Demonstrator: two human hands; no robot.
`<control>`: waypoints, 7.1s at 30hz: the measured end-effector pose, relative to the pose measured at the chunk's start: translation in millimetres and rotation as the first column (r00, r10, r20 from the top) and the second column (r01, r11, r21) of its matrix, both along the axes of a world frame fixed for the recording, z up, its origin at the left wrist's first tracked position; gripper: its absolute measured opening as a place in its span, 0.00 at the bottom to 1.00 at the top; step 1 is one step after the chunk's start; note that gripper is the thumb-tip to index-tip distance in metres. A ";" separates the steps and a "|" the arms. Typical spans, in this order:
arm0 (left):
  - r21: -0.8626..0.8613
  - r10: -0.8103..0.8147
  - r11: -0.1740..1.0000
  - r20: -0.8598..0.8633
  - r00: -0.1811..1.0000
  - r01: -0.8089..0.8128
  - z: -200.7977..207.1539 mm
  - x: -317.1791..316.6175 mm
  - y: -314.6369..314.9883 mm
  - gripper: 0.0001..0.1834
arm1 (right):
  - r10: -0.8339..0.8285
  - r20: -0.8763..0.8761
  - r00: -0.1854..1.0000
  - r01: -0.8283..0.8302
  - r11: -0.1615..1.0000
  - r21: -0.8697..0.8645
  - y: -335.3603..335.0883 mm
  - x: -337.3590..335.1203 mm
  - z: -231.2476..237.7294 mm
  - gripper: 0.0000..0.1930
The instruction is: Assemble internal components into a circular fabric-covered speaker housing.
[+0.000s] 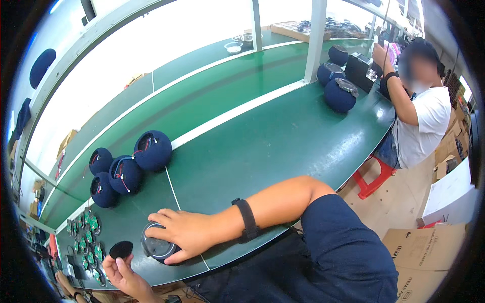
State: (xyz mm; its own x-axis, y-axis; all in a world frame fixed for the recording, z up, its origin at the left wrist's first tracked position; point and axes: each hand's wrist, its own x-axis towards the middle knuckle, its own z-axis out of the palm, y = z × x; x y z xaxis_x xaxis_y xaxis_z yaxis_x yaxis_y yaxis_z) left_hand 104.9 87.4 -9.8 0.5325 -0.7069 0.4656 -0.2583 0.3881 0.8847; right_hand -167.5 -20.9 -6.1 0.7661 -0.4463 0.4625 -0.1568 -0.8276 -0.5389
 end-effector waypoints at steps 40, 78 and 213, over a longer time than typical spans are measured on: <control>0.160 -0.406 0.856 -0.380 0.831 0.491 -40.0 -273.0 -339.7 0.14 | -0.920 0.070 0.385 0.920 0.388 0.044 -253.6 -222.3 3.8 0.49; 0.558 -0.422 0.704 0.826 0.373 -0.439 67.2 30.9 -400.8 0.26 | -0.851 0.480 0.213 0.976 0.208 -0.064 -354.1 -288.1 -68.4 0.56; -0.133 -0.036 0.990 0.104 0.994 0.050 2.5 -126.8 15.7 0.35 | 0.070 0.260 0.963 -0.167 0.913 0.371 -12.7 -31.1 16.1 0.05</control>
